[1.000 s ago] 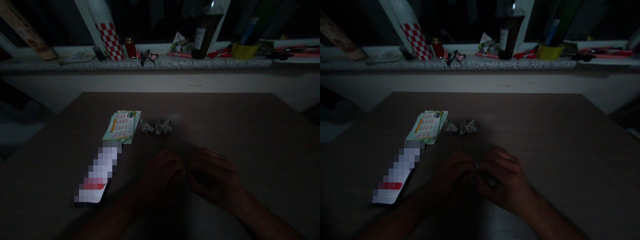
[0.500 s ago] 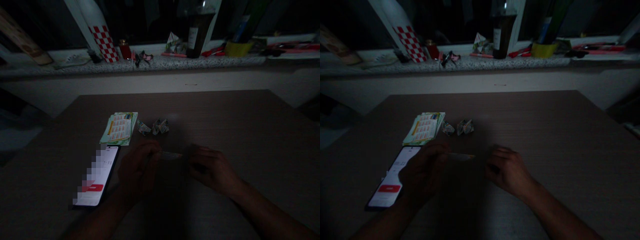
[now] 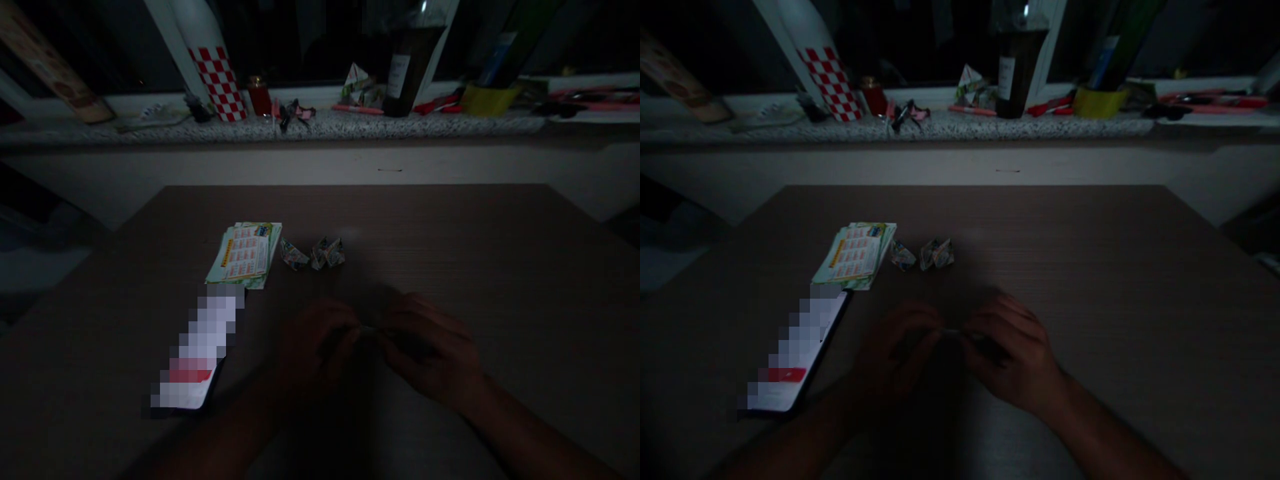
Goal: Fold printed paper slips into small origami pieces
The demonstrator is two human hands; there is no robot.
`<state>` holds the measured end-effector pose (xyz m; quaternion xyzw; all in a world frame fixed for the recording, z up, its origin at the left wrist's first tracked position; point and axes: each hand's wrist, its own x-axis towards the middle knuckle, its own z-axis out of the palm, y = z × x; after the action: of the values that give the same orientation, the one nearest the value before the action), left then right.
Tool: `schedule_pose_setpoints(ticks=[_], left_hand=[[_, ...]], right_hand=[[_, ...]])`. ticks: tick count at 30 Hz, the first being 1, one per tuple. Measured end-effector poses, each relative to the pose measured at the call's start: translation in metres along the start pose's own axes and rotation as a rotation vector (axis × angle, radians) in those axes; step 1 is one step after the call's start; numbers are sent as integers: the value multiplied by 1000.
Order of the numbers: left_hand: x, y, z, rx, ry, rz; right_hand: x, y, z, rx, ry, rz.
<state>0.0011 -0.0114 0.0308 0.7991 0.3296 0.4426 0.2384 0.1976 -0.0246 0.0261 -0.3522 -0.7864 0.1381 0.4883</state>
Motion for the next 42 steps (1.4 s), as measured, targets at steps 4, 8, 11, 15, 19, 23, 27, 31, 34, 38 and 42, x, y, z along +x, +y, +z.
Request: schedule_pose_setpoints(ticks=[4,8,11,15,19,23,27,31,34,38,42], left_hand=[[1,3,0,63,-61,57],[0,3,2,151,-120,102],[-1,2,3,145,-127,131],[-2,3,2,122,-115,138],[-2,3,1,125,-107,158],[-1,5,-4,135,-81,175],[-2,8,-11,179,-64,149],[-3,4,-10,152,-6,153],[-2,1,-7,161,35,138],[0,2,-4,196,76,151],[-1,4,2,182,44,219]], right_hand=[[1,-1,-2,-6,28,-52],[0,-1,0,-6,18,-72],[1,-1,2,-22,27,-86],[3,-2,3,-75,25,-39],[6,-2,2,-80,62,9],[4,5,-6,-96,50,112],[1,14,-18,-190,129,248],[1,11,-21,-198,99,239],[2,4,-17,-162,127,195],[0,-5,-6,-20,66,171],[-3,-10,5,102,-40,167]])
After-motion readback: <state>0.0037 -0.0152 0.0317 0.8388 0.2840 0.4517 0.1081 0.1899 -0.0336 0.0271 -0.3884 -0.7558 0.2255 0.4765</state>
